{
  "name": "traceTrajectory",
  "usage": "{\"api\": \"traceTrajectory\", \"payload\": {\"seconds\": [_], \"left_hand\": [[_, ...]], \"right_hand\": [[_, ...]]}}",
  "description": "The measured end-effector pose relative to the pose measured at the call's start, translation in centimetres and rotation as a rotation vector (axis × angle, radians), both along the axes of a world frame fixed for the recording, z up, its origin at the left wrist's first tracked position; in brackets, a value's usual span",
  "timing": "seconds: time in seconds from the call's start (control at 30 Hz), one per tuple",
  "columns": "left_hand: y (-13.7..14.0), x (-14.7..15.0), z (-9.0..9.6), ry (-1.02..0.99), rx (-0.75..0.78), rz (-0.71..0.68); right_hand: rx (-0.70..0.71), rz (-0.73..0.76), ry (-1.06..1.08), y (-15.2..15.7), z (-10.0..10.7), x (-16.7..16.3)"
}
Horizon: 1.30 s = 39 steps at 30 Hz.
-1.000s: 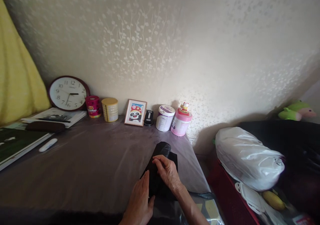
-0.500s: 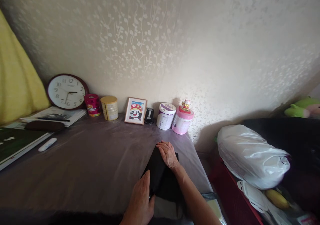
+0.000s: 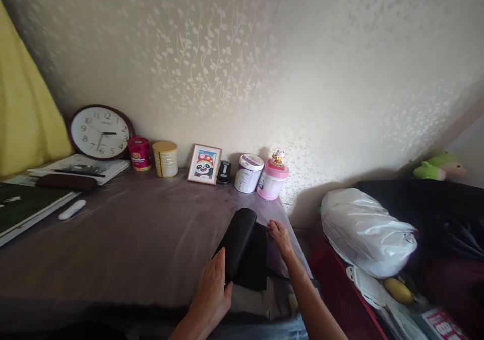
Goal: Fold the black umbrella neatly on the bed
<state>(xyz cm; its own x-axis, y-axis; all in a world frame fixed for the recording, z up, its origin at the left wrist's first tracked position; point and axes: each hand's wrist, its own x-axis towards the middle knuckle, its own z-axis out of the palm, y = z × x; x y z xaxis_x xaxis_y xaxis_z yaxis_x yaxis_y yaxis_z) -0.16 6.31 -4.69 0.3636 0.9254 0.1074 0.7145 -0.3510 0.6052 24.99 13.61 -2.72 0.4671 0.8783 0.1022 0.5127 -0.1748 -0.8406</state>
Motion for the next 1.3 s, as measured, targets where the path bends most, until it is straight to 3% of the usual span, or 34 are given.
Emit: {"api": "traceTrajectory", "payload": {"seconds": [0.23,0.87,1.3], "left_hand": [[0.0,-0.1,0.2,-0.016,0.013,0.012],[0.1,-0.1,-0.2,-0.034,0.042,0.014],[0.1,-0.1,0.1,-0.014,0.034,0.010]], "right_hand": [[-0.045,0.058,0.266,-2.6,-0.1,-2.0],[-0.007,0.101,0.233,-1.3,1.5,-6.5],[-0.054,0.136,0.373,-0.7,1.9,-7.2]]}}
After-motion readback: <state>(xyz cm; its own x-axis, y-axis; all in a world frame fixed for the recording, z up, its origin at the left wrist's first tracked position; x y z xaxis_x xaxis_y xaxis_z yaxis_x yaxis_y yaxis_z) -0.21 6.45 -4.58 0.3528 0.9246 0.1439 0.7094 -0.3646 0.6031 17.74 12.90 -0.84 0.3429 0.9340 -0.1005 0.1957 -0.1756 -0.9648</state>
